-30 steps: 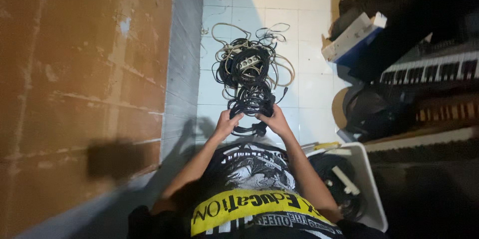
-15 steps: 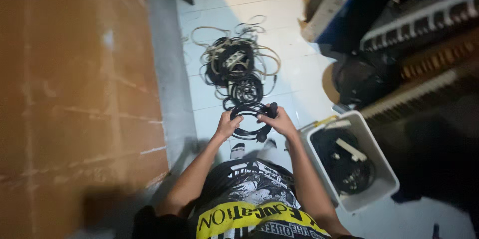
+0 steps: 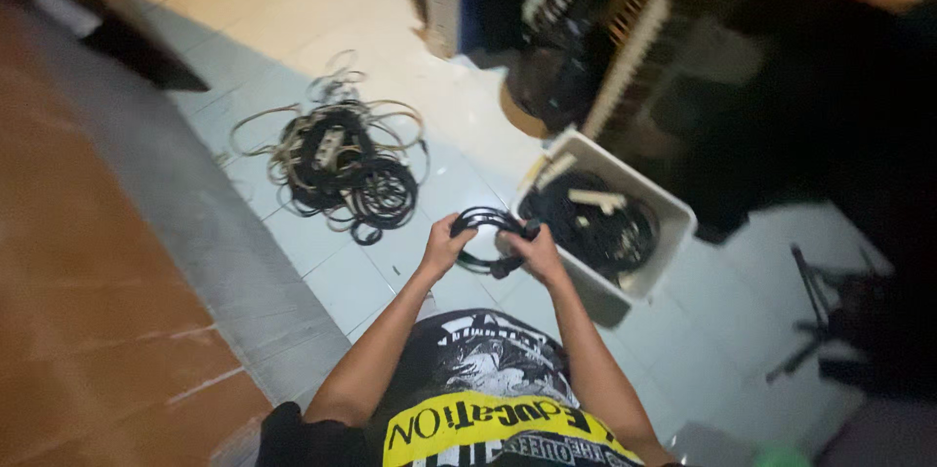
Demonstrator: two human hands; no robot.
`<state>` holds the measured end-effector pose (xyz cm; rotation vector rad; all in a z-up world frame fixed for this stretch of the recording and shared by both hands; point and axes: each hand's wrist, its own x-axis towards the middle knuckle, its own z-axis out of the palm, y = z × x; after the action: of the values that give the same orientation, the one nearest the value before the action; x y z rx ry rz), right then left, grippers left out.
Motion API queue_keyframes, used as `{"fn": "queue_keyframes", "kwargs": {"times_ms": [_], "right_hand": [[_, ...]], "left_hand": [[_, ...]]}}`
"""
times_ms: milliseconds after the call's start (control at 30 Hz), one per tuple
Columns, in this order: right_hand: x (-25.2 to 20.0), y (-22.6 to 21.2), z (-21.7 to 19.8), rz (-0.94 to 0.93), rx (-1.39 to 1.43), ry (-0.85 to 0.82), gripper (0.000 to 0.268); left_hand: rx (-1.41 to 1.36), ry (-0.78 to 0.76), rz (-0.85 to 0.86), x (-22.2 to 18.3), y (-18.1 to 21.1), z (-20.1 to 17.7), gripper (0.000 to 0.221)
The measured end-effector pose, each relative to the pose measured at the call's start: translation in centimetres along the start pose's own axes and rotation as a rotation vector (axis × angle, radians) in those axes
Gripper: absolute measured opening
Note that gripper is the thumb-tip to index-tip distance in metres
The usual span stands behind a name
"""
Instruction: The person sorts and coils various electrical cables and power strips by hand, moving them between a pile on the floor and a white plastic bin. They pick up tangled cables, untangle them, and place them inside the bin.
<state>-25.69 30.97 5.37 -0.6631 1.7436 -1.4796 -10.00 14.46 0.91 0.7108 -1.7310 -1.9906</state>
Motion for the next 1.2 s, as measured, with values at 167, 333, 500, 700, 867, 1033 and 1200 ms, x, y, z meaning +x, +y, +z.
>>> {"fn": "queue_keyframes", "kwargs": {"times_ms": [167,333,500,700,867,1033,1200], "right_hand": [[-4.1,1.5,-7.2,0.05,0.251,0.28,0.012],[-9.6,2.1,-12.4,-0.027,0.437,0.259,0.023],[-13.9,1.9,-16.1,-0.012,0.474,0.43,0.016],[-15.4,2.4,-18.7,0.014,0.583,0.564,0.015],[-14.3,4.0,-20.4,-0.027,0.668,0.587,0.02],[-11.5,4.8,-22.0,0.105,0.64,0.772,0.009],[-7.6,7.0,-24.3,0.024,0.579,0.76,0.019]], "left_hand": [[-0.052,-0.094,-0.032,1.1,-1.4,7.9,0.013],[-0.251,-0.223,-0.215,-0.4,-2.8,14.6,0.011],[-0.385,-0.351,-0.303,-1.1,-7.1,20.6,0.023],[-0.292,-0.442,-0.344,0.3,-7.1,24.5,0.022],[-0.222,-0.488,-0.329,2.9,-6.2,26.6,0.036],[-0.177,-0.473,-0.348,6.7,-7.3,28.7,0.032],[-0.18,-0.487,-0.386,11.5,-7.5,30.3,0.032]]}}
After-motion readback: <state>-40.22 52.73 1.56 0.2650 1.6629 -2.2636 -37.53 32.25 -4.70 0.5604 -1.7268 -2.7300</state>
